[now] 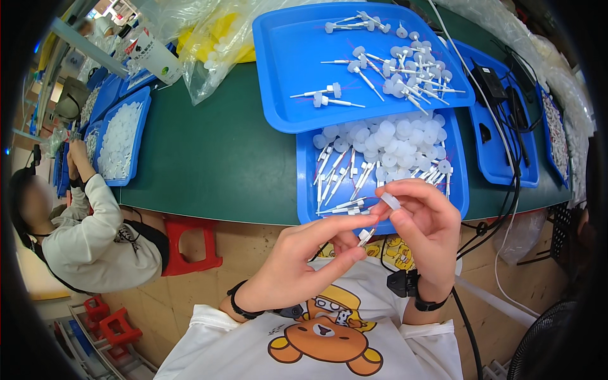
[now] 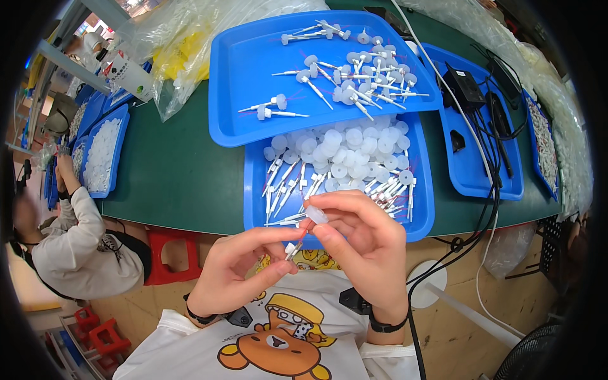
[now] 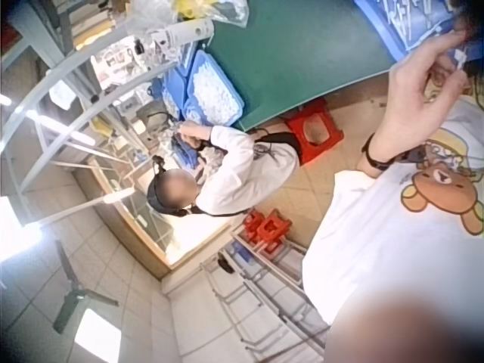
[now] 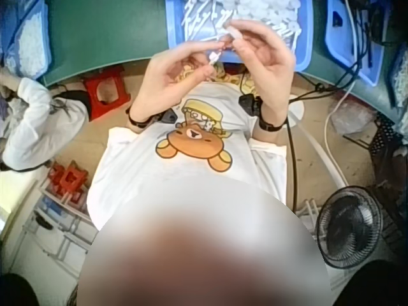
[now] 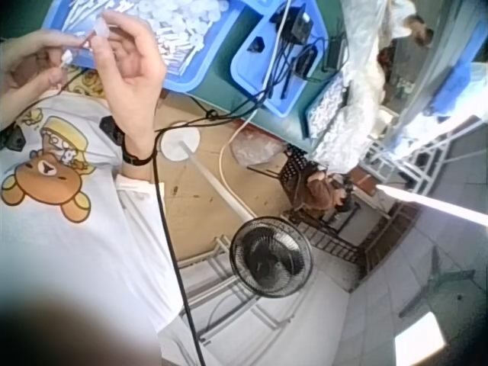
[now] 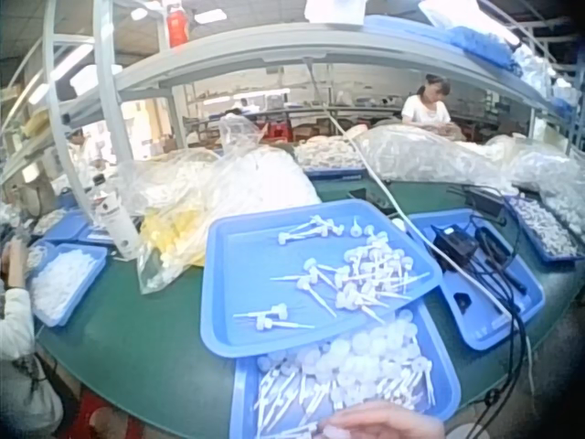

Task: The person repeatedly picks small white plastic caps and rod-like components from blue trays and presses them together by hand, placing the assembled units into a tray. The process continues throughout the clip with consistent hand movements and no tools used.

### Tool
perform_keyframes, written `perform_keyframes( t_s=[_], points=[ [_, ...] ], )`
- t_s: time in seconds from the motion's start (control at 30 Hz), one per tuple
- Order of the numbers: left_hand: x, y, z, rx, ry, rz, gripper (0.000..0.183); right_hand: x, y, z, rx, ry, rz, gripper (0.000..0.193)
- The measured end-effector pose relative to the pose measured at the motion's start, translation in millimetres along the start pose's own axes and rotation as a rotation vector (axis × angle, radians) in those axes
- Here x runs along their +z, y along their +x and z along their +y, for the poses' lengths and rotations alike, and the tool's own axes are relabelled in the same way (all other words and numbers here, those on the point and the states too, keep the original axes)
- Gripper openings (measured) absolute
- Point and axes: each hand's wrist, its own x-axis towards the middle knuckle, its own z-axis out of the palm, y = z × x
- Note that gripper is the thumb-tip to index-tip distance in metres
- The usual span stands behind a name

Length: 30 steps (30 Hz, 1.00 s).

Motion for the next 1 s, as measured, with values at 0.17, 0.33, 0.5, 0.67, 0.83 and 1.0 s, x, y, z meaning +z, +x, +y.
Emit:
perform_keyframes(
  t_s=[0.17,0.33,0.5,0.67,0.83,1.0],
  points=[
    [1,0,-1,0.015,-0.004,0.017,0.039,-1,-2,4,0.026,0.036,0.028,0.028],
    [2,2,-1,0.010,-0.019,0.022,0.039,-1,-2,5,0.062,0.086,0.018,0.027],
    [2,1,-3,0.038,0.005,0.037,0.040,5,0,2,0.054,0.123,0.056,0.026],
    [6,2,-12,0.123,0.033,0.073,0.044,3,-1,3,0.076,0.153,0.025,0.029],
    [5,1,-12,0.120,0.033,0.063,0.044,4,-5,6,0.083,0.173,0.034,0.037],
    [9,2,-14,0.091,-0.057,0.120,0.035,6,-3,5,0.083,0.152,0.029,0.047]
  ],
)
